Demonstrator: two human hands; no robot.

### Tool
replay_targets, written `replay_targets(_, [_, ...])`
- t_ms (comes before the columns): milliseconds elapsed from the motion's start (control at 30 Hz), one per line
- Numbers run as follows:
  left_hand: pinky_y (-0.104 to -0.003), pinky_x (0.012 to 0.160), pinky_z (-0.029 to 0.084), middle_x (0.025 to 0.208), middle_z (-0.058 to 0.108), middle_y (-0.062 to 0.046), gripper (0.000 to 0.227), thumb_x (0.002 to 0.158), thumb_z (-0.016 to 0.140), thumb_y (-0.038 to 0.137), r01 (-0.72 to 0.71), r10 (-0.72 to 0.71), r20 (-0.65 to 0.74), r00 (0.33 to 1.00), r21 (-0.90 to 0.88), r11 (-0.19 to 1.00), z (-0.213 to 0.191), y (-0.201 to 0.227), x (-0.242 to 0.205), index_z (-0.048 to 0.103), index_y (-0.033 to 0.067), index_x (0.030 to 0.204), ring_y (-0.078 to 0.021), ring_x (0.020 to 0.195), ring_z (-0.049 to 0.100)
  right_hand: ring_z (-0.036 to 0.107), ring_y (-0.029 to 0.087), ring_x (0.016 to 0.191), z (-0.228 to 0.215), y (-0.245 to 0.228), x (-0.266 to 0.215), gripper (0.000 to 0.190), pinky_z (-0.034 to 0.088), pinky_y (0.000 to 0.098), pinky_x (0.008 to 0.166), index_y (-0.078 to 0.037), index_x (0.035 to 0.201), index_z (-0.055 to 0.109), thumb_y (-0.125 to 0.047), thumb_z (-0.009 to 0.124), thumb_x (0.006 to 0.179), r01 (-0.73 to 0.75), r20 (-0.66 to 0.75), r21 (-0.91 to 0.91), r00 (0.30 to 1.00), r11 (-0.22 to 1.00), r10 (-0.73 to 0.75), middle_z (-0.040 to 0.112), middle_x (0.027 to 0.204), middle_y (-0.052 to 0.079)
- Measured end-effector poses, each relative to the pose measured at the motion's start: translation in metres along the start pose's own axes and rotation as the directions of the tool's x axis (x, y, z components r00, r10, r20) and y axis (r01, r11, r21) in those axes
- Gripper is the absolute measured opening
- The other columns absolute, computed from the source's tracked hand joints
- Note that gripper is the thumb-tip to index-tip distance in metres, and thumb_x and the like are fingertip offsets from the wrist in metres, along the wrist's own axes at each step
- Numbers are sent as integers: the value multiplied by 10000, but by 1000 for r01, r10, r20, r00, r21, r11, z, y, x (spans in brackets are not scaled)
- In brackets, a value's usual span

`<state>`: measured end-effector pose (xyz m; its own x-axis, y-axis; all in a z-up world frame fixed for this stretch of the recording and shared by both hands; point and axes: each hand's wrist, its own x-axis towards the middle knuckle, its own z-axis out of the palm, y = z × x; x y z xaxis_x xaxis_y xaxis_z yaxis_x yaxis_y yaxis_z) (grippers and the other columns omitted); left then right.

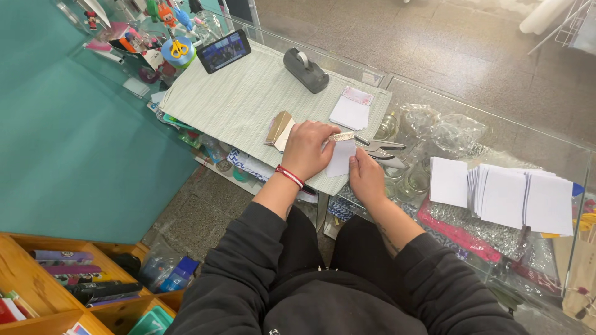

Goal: The person folds small white paper sheets in half, inserts a decorative cover, and uses a handheld stapler to secure the spine. They repeat this process for multiple notebooks, stacking the finished items on the counter.

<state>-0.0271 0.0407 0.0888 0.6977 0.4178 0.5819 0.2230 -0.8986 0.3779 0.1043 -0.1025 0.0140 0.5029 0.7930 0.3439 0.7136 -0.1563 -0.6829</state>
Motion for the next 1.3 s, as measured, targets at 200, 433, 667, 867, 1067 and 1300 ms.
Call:
replay_targets(200, [-408, 873, 517, 884, 739, 15, 152, 873, 713, 265, 107, -101, 40, 994, -198, 974, 6, 3, -1, 730, 229, 1020, -238, 923, 721, 624, 527, 900, 3, 4, 0, 211, 486, 584, 747, -74, 968, 543, -249, 468, 1056, -5, -14, 5, 1000, 1000, 5, 603, 825, 264])
replay_targets(433, [-403, 861, 564, 874, 758, -17, 155, 895, 705, 233, 231, -210, 110, 972, -242, 942, -5, 9, -1, 741, 220, 1044, -266, 947, 736, 631, 529, 921, 0, 3, 0, 189, 493, 592, 770, -86, 1044, 569, -242, 462, 1057, -18, 1, 14, 1000, 1000, 18, 619, 857, 268])
replay_targets(667, [-383, 896, 572, 915, 775, -16, 169, 923, 692, 262, 330, -291, 178, 940, -255, 909, -5, 11, -2, 768, 209, 1064, -253, 991, 738, 647, 515, 953, 0, 2, 0, 213, 503, 593, 801, -115, 1163, 602, -228, 466, 1045, -67, 6, 41, 998, 997, 66, 656, 905, 252])
replay_targets(867, [-355, 854, 586, 863, 770, 37, 156, 891, 723, 274, 483, -431, 232, 872, -267, 834, 6, 4, -3, 776, 235, 1033, -210, 946, 742, 661, 490, 968, 4, 8, 0, 242, 515, 571, 832, -131, 1187, 636, -229, 474, 1037, -47, -3, 27, 999, 999, 47, 678, 914, 232])
replay_targets(1067, [-286, 788, 577, 784, 752, 69, 126, 876, 744, 258, 592, -525, 273, 806, -361, 721, 24, -15, -9, 785, 227, 991, -117, 820, 744, 657, 495, 995, -6, -9, -1, 258, 515, 574, 858, -127, 1224, 646, -210, 506, 1023, -46, -43, 98, 998, 994, 50, 694, 958, 236])
replay_targets(1300, [-235, 655, 590, 847, 756, -33, 171, 930, 727, 136, 657, -733, 295, 613, -705, 266, 38, -21, -17, 743, 67, 1085, -112, 765, 704, 662, 137, 717, 7, 25, 3, 552, 537, 248, 619, -135, 1447, 405, -246, 658, 969, -133, -66, 652, 971, 747, 230, 664, 1123, 117])
